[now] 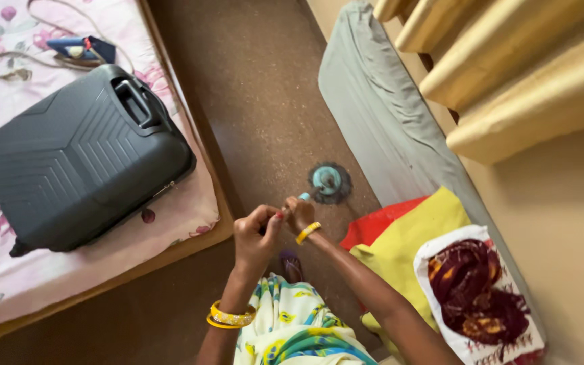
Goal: The person mops the bedroom floor using a spin mop, moving around furniture such as a bed, suitcase, and wooden cabinet. The person briefly opens a drawer under the cabinet before continuing to mop the floor.
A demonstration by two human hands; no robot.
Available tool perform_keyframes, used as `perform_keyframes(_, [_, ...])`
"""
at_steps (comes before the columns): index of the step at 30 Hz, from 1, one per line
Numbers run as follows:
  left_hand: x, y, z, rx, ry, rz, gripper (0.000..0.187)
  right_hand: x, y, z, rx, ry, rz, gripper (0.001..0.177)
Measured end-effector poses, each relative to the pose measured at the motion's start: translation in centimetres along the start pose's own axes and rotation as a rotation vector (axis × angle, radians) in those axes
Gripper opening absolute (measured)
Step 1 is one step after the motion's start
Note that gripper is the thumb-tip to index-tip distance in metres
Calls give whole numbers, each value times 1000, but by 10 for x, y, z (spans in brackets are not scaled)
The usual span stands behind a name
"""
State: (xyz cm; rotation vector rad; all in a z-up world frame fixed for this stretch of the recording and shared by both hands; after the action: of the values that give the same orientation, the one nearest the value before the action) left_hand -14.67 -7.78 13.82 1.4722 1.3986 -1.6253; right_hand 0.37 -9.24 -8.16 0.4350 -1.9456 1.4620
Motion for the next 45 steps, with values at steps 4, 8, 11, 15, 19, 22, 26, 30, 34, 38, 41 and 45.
perform_keyframes(4, [22, -4, -4, -122, -50, -45, 7, 10, 15, -42, 59, -107, -96, 10])
perform_keyframes(8, [57, 11, 9, -254, -173, -59, 5, 10, 38, -76, 242, -222, -64, 7])
perform_keyframes(11, [74, 26, 21, -373, -206, -39, 9, 17, 49, -90, 350, -399, -127, 11])
perform_keyframes(15, [92, 29, 47, -475, -333, 103, 12, 28, 73, -78, 542, -451, -102, 18])
perform_keyframes(19, [89, 13, 77, -562, -391, 197, 13, 51, 89, -58, 581, -523, -144, 18])
perform_keyframes(22, [81, -4, 90, -612, -375, 199, 14, 66, 96, -40, 609, -566, -188, 17])
perform_keyframes(26, [68, -20, 129, -678, -376, 352, 15, 89, 105, -4, 666, -619, -197, 21])
perform_keyframes(30, [51, -43, 184, -719, -366, 292, 15, 115, 105, 52, 693, -700, -229, 23])
perform_keyframes(34, [37, -63, 257, -759, -377, 263, 16, 141, 109, 121, 723, -707, -237, 22])
perform_keyframes(38, [21, -79, 333, -783, -411, 315, 16, 165, 108, 202, 754, -709, -300, 20])
perform_keyframes(41, [7, -97, 378, -783, -364, 301, 16, 182, 111, 253, 740, -718, -297, 21])
perform_keyframes(45, [5, -110, 413, -811, -337, 344, 19, 189, 118, 281, 744, -703, -207, 19])
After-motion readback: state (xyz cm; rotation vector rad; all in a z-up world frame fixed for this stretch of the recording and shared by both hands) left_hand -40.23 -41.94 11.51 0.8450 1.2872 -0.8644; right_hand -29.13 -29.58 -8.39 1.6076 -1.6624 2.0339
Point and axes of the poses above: each hand's wrist, its own z-axis away from the middle knuckle, its own y-axis out of the palm, x = y × z, the point moved 7 cm from there along -z, towards the middle knuckle, and after that the axes turned 9 degrees about -z, right-handed, at the moved point
